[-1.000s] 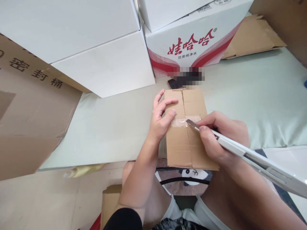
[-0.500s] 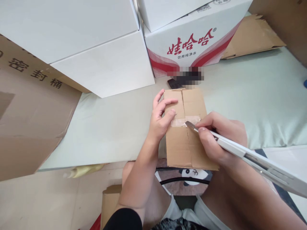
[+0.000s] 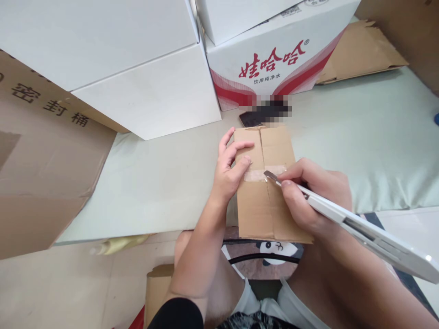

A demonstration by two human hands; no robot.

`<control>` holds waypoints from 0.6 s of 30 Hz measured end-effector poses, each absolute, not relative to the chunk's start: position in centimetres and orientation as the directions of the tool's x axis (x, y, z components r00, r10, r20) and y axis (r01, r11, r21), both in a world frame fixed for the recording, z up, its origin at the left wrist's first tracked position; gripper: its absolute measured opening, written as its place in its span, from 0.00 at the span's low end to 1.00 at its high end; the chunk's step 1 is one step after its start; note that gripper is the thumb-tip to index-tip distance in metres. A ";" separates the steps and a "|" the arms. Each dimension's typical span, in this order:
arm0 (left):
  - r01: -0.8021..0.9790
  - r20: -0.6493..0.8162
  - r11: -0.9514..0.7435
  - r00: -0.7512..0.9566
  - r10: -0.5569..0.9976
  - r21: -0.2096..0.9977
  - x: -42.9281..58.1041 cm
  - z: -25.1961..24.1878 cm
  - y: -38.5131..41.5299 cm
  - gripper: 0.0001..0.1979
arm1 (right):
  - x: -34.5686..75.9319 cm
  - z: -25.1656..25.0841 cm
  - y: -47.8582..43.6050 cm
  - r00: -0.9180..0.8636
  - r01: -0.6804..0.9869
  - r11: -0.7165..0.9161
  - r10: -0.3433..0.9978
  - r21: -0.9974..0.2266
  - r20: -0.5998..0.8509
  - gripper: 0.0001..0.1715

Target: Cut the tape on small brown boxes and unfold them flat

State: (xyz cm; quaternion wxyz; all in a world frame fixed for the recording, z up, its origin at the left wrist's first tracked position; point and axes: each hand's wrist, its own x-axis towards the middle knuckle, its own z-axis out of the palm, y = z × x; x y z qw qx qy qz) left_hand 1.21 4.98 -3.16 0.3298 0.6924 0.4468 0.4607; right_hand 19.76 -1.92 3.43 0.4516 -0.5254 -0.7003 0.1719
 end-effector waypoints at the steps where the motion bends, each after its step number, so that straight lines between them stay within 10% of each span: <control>1: 0.322 0.342 -0.381 0.174 0.924 0.866 1.2 -3.2 5.0 0.24 | 19.8 3.5 -1.9 -0.053 0.581 0.387 0.896 -0.716 0.442 0.06; 18: 0.310 0.328 -0.371 0.181 0.927 0.876 1.2 -3.1 4.9 0.24 | 19.8 3.7 -1.9 -0.029 0.592 0.362 0.903 -0.720 0.430 0.05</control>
